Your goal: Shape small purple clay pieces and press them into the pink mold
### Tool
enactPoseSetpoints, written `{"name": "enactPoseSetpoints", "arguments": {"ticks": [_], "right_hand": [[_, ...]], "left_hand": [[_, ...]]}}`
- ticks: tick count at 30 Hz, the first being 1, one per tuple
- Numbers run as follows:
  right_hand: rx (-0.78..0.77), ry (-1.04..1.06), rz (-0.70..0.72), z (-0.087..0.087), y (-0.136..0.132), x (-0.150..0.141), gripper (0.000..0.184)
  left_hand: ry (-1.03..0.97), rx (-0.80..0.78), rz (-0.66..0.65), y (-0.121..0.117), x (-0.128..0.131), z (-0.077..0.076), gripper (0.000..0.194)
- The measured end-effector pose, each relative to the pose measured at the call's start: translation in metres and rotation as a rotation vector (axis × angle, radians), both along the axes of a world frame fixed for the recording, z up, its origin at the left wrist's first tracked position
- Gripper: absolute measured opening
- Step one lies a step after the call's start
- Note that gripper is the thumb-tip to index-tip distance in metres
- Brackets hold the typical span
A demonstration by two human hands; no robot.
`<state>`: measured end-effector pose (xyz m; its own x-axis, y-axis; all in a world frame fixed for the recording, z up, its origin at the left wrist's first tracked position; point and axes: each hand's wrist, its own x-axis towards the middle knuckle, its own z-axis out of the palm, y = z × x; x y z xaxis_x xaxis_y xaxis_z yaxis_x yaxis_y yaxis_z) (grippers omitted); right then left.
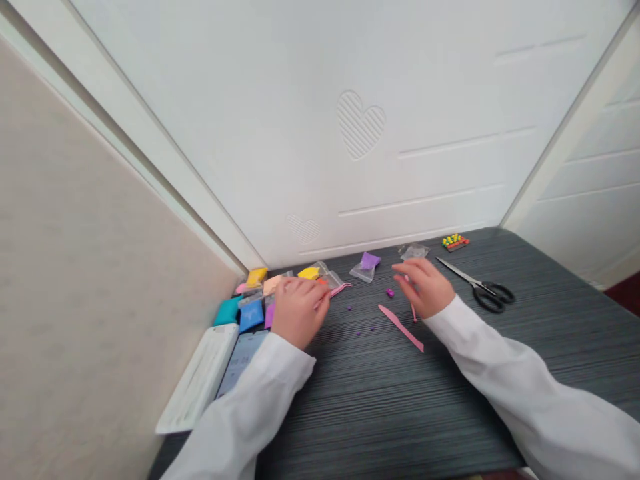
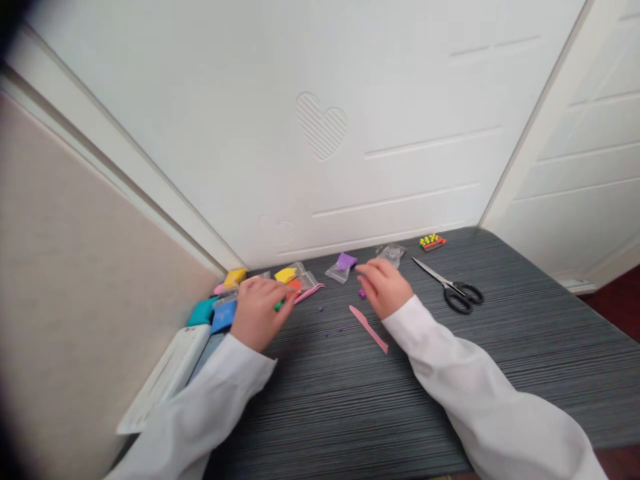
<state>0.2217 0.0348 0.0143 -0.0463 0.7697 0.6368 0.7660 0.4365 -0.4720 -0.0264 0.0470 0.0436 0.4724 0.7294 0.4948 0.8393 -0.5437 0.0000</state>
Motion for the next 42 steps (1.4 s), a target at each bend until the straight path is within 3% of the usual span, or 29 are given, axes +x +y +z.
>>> {"name": "enactPoseSetpoints", "arguments": {"ticks": [2,4,6,8,11,13,17,20,26,42], "right_hand": [[0.030,0.091,-0.118,0.016,0.018,0.029,0.031],[0.052,0.181,-0.209,0.035,0.037,0.064,0.042],[0.082,0.269,-0.258,0.057,0.051,0.097,0.046],[0.068,0.399,-0.199,0.077,0.057,0.119,0.041],[0.067,0.391,-0.159,0.092,0.051,0.110,0.042],[0.007,0.291,-0.100,0.086,0.037,0.079,0.042],[-0.129,0.096,0.044,0.050,-0.001,0.007,0.023],[-0.199,-0.256,0.169,0.022,-0.023,-0.023,0.020],[-0.322,-0.554,0.267,-0.010,-0.030,-0.035,0.021],[-0.340,-0.630,0.310,-0.024,-0.026,-0.036,0.023]], "left_hand": [[-0.038,-0.105,-0.017,-0.003,0.010,-0.027,0.015],[-0.074,-0.174,-0.043,-0.004,0.018,-0.044,0.017],[-0.100,-0.194,-0.068,-0.002,0.020,-0.051,0.019],[-0.142,-0.196,-0.078,-0.001,0.018,-0.054,0.019],[-0.204,-0.229,-0.106,0.002,0.012,-0.060,0.020],[-0.221,-0.275,-0.147,0.004,0.009,-0.065,0.021],[-0.264,-0.327,-0.172,0.007,0.010,-0.072,0.023],[-0.268,-0.355,-0.181,0.009,0.011,-0.073,0.021],[-0.269,-0.388,-0.178,0.009,0.011,-0.070,0.018],[-0.384,-0.505,-0.112,0.012,0.007,-0.066,0.015]]}}
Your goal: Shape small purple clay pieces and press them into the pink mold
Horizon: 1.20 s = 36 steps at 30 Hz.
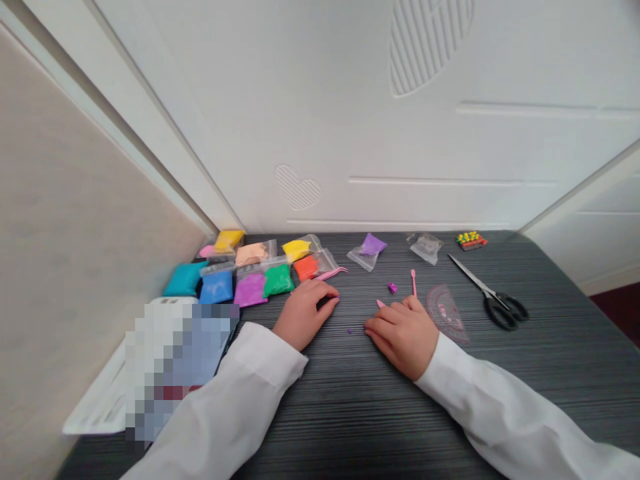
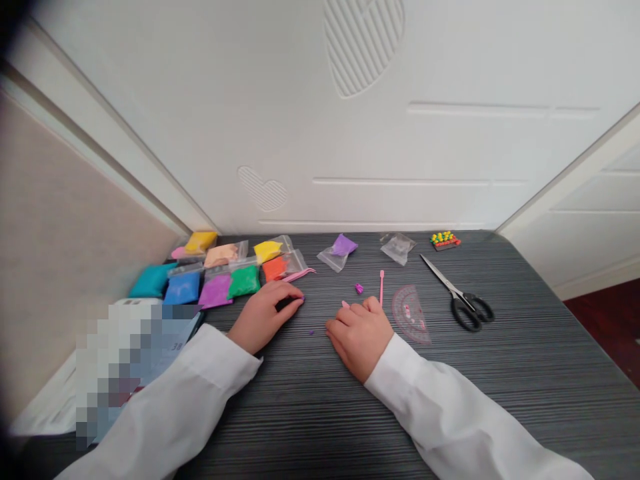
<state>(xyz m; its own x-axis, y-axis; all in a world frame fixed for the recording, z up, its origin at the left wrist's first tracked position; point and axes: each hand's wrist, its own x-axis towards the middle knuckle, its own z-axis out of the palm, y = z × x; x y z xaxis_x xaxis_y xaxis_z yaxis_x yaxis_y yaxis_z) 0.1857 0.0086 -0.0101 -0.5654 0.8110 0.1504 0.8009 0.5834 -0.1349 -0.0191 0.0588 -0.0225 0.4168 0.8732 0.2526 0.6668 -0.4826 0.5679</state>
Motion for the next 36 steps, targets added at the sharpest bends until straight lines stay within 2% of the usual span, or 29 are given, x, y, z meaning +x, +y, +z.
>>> {"name": "enactPoseSetpoints", "arguments": {"ticks": [5,11,16,22,27,32,36], "right_hand": [[0.014,0.069,-0.011,0.001,0.001,0.003,0.018],[0.057,0.172,0.067,-0.001,0.001,0.006,0.014],[0.071,0.208,0.114,-0.002,0.001,0.008,0.017],[0.093,0.184,0.097,0.001,0.003,0.011,0.015],[0.107,0.173,0.021,0.005,0.003,0.013,0.027],[0.084,0.156,0.056,0.003,0.004,0.014,0.017],[0.081,0.128,0.061,0.003,0.004,0.015,0.019]], "left_hand": [[-0.013,-0.028,0.031,0.000,0.000,0.000,0.013],[-0.030,-0.071,0.076,-0.001,0.000,0.001,0.011],[-0.076,-0.062,0.074,0.000,-0.001,-0.003,0.024],[-0.054,-0.021,0.026,0.001,-0.002,-0.003,0.016],[-0.020,-0.043,0.043,0.000,-0.001,-0.001,0.015],[-0.029,-0.055,0.057,0.000,-0.001,-0.003,0.013],[-0.033,-0.052,0.048,0.000,-0.001,-0.002,0.015]]}}
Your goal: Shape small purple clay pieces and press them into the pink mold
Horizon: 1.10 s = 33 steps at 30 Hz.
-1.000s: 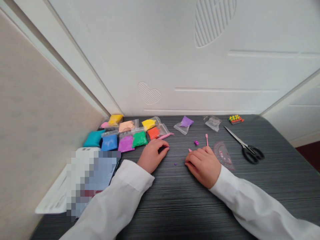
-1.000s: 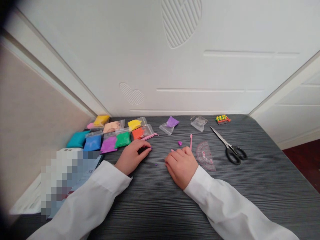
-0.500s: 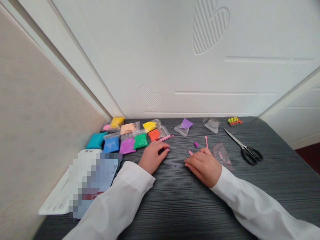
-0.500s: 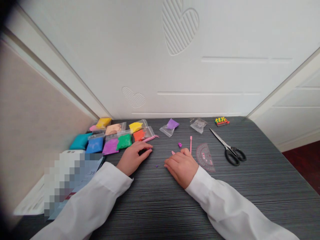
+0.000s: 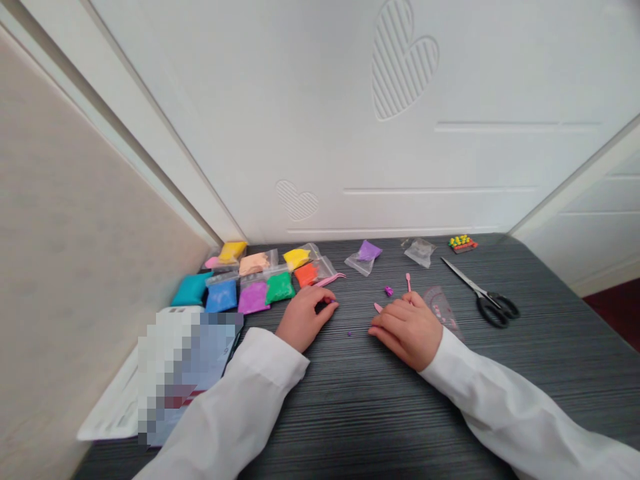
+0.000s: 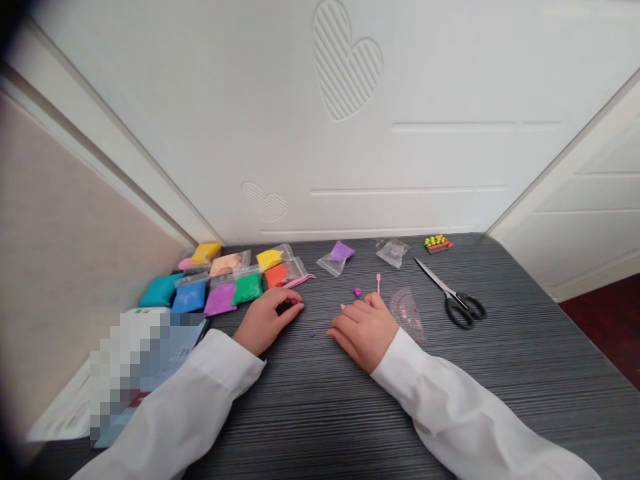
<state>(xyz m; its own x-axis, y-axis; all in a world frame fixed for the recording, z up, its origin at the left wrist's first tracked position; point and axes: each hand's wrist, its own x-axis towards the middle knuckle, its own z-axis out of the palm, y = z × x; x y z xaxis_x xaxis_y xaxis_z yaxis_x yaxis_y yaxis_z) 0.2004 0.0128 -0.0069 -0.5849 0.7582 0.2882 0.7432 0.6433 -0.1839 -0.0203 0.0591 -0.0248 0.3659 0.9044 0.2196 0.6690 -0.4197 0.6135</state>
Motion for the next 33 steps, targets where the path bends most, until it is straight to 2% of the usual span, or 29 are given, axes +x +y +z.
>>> {"name": "enactPoseSetpoints", "arguments": {"ticks": [16,20,23,28,33], "right_hand": [[-0.046,-0.015,0.006,-0.003,-0.001,-0.002,0.021],[-0.059,0.025,0.009,-0.004,-0.001,-0.005,0.016],[-0.048,0.002,-0.006,0.000,-0.002,-0.006,0.014],[-0.064,-0.039,0.007,0.013,-0.005,-0.008,0.023],[-0.060,0.004,0.005,0.007,-0.006,-0.009,0.018]], "left_hand": [[0.004,0.053,-0.041,0.000,-0.001,-0.001,0.018],[0.007,0.042,-0.031,-0.001,-0.001,0.000,0.019],[-0.002,0.044,-0.046,-0.002,-0.001,0.000,0.019],[0.012,0.027,-0.034,-0.001,-0.003,-0.001,0.018],[0.037,-0.008,-0.032,-0.005,-0.002,0.004,0.016]]}}
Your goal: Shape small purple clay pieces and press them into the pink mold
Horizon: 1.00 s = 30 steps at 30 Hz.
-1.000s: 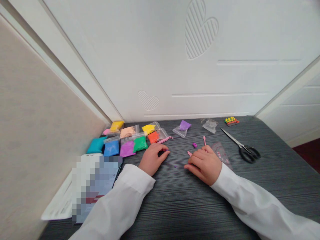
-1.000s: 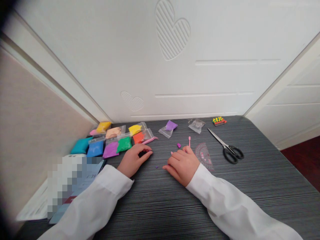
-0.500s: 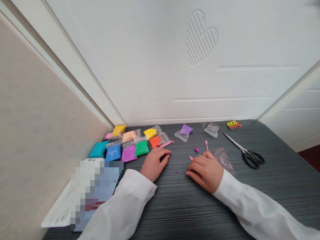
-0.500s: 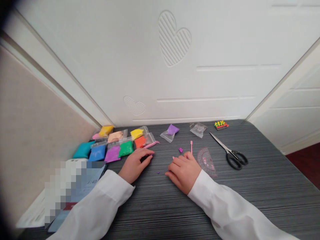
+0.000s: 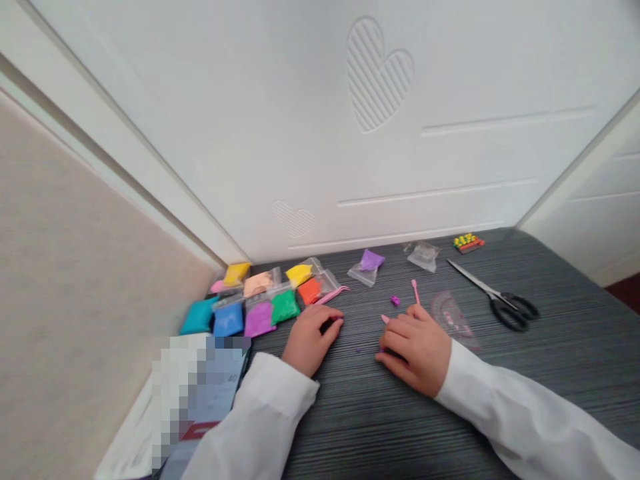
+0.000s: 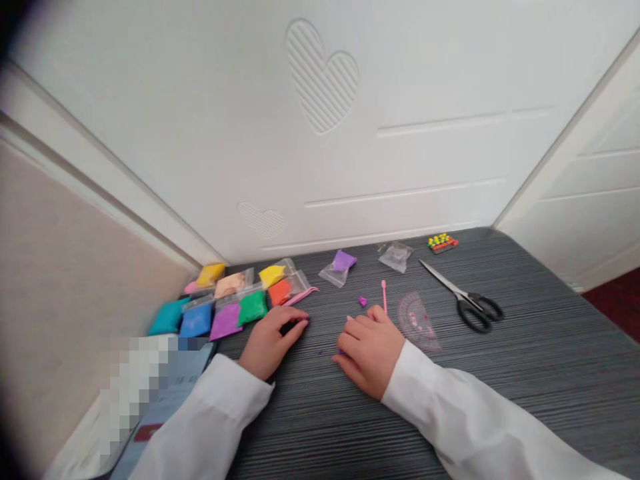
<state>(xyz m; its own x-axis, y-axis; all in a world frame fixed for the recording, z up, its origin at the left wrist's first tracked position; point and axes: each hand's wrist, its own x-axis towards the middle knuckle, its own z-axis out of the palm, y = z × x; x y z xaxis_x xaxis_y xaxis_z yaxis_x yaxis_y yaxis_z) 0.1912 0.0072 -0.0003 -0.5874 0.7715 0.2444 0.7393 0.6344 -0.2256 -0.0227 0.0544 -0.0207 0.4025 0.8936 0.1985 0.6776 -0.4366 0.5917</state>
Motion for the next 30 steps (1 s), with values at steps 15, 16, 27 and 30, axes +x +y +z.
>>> {"name": "enactPoseSetpoints", "arguments": {"ticks": [15,16,27,30], "right_hand": [[0.027,0.003,-0.024,0.005,-0.001,-0.003,0.017],[0.036,0.015,-0.020,0.003,-0.001,-0.003,0.015],[0.059,-0.004,-0.067,0.010,0.001,0.002,0.021],[0.085,-0.008,-0.070,0.012,0.001,0.002,0.022]], "left_hand": [[0.032,-0.010,0.015,0.004,0.005,0.000,0.022],[0.037,0.003,0.036,0.005,0.007,-0.001,0.021],[0.043,0.066,0.002,0.010,0.008,-0.003,0.020],[0.044,0.087,-0.002,0.011,0.008,-0.004,0.021]]}}
